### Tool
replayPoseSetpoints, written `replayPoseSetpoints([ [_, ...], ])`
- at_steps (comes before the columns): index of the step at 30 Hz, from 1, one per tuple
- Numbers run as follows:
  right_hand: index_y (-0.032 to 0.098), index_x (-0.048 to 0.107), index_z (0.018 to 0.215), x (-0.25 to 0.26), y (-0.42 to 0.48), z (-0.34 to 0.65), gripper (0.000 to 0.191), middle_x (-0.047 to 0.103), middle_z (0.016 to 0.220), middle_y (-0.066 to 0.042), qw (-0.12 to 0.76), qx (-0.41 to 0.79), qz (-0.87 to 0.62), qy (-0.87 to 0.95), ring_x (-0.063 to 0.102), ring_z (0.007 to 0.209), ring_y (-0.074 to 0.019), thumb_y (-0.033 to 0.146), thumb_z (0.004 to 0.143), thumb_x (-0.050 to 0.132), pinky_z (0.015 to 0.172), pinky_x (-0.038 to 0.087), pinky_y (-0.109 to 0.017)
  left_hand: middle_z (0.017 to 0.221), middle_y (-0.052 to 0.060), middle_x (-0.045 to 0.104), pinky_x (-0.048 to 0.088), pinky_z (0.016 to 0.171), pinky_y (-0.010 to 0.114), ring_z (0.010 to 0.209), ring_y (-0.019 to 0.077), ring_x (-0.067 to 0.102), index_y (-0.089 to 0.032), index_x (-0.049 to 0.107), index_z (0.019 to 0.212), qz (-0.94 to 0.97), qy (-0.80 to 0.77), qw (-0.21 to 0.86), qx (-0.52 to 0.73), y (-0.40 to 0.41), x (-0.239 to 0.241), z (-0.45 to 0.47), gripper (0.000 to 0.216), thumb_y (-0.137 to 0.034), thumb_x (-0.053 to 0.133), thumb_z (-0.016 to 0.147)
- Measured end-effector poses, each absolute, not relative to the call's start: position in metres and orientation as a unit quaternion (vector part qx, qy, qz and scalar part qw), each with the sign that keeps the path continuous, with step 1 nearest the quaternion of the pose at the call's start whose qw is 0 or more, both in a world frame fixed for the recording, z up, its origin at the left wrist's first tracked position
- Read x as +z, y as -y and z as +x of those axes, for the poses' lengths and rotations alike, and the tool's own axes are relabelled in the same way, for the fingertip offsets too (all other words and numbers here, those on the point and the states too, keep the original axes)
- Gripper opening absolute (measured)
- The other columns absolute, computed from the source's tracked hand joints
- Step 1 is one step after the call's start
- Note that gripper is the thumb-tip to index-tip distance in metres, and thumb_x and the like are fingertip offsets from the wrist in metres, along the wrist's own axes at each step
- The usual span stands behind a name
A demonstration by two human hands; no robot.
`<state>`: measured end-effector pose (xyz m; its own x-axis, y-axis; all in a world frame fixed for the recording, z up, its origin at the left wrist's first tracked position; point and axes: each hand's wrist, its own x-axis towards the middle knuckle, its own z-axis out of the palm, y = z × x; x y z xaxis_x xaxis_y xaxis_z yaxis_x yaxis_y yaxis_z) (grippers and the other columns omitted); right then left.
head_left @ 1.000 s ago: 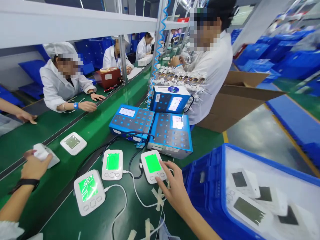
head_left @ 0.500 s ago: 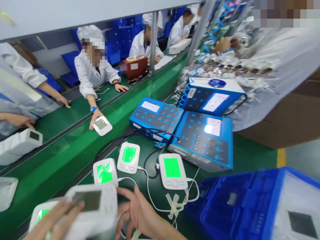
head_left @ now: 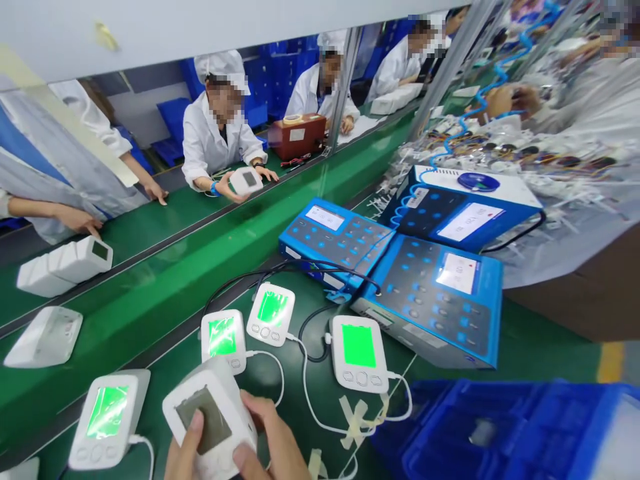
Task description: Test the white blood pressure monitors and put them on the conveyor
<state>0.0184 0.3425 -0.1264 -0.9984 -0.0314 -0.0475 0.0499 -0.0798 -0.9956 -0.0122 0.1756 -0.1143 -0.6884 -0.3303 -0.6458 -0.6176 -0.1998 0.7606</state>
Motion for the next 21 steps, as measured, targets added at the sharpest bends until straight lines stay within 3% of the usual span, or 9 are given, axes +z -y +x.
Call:
replayPoseSetpoints([
  [2,0.029,0.055,0.139,-0.129,-0.363,0.005,0.039,0.059,0.141,-0.012,-0.052,-0.644,-0.002,-0.763,0.056,0.132,-0.0313,0.048,0.107,0.046,0.111,0.046,-0.047,0.106,0.008,0.079,0.065,0.084,0.051,0.106,0.0411,0.074,-0.032,0.059,0.138,-0.403,-0.604,0.086,0.683,-0.178,-0.113,-0.018,0.090,-0.070,0.086,0.061],
  [4,0.025,0.053,0.140,-0.135,-0.386,-0.016,0.037,0.060,0.138,-0.013,-0.118,-0.560,0.056,-0.818,0.055,0.131,-0.0305,0.040,0.109,0.040,0.111,0.045,-0.048,0.104,0.006,0.079,0.065,0.084,0.047,0.105,0.0382,0.075,-0.032,0.061,0.136,-0.399,-0.597,0.064,0.693,-0.178,-0.109,-0.021,0.088,-0.065,0.091,0.060],
  [8,0.019,0.060,0.126,-0.152,-0.413,-0.056,0.038,0.067,0.120,-0.018,-0.091,-0.437,0.115,-0.887,0.061,0.116,-0.0372,0.039,0.101,0.040,0.097,0.050,-0.052,0.114,0.006,0.078,0.064,0.090,0.042,0.113,0.0369,0.072,-0.029,0.062,0.136,-0.358,-0.593,0.034,0.721,-0.181,-0.106,-0.015,0.093,-0.063,0.094,0.056],
  [10,0.019,0.063,0.110,-0.160,-0.416,-0.065,0.034,0.070,0.106,-0.019,-0.058,-0.427,0.120,-0.894,0.064,0.102,-0.0389,0.041,0.098,0.039,0.083,0.050,-0.049,0.120,0.008,0.076,0.062,0.093,0.043,0.117,0.0378,0.070,-0.026,0.059,0.140,-0.358,-0.577,0.031,0.734,-0.184,-0.107,-0.010,0.096,-0.064,0.094,0.058],
  [13,0.023,0.058,0.088,-0.165,-0.415,-0.068,0.033,0.068,0.083,-0.014,-0.022,-0.443,0.107,-0.890,0.064,0.075,-0.0334,0.047,0.099,0.037,0.064,0.042,-0.039,0.124,0.011,0.074,0.060,0.098,0.044,0.121,0.0390,0.068,-0.023,0.058,0.142,-0.366,-0.556,0.030,0.746,-0.189,-0.105,-0.006,0.095,-0.063,0.092,0.063],
  [18,0.024,0.053,0.074,-0.163,-0.419,-0.068,0.048,0.060,0.066,-0.002,0.009,-0.494,0.074,-0.866,0.056,0.062,-0.0235,0.065,0.097,0.041,0.063,0.037,-0.032,0.124,0.010,0.075,0.060,0.099,0.046,0.121,0.0394,0.067,-0.025,0.055,0.146,-0.357,-0.539,0.029,0.762,-0.192,-0.092,-0.008,0.094,-0.059,0.092,0.066],
  [21,0.025,0.041,0.063,-0.158,-0.417,-0.063,0.058,0.048,0.060,0.001,-0.001,-0.522,0.084,-0.849,0.049,0.060,-0.0194,0.074,0.095,0.043,0.060,0.036,-0.029,0.125,0.010,0.075,0.061,0.097,0.045,0.119,0.0381,0.069,-0.027,0.052,0.150,-0.363,-0.530,0.058,0.764,-0.189,-0.088,-0.014,0.097,-0.059,0.092,0.067],
])
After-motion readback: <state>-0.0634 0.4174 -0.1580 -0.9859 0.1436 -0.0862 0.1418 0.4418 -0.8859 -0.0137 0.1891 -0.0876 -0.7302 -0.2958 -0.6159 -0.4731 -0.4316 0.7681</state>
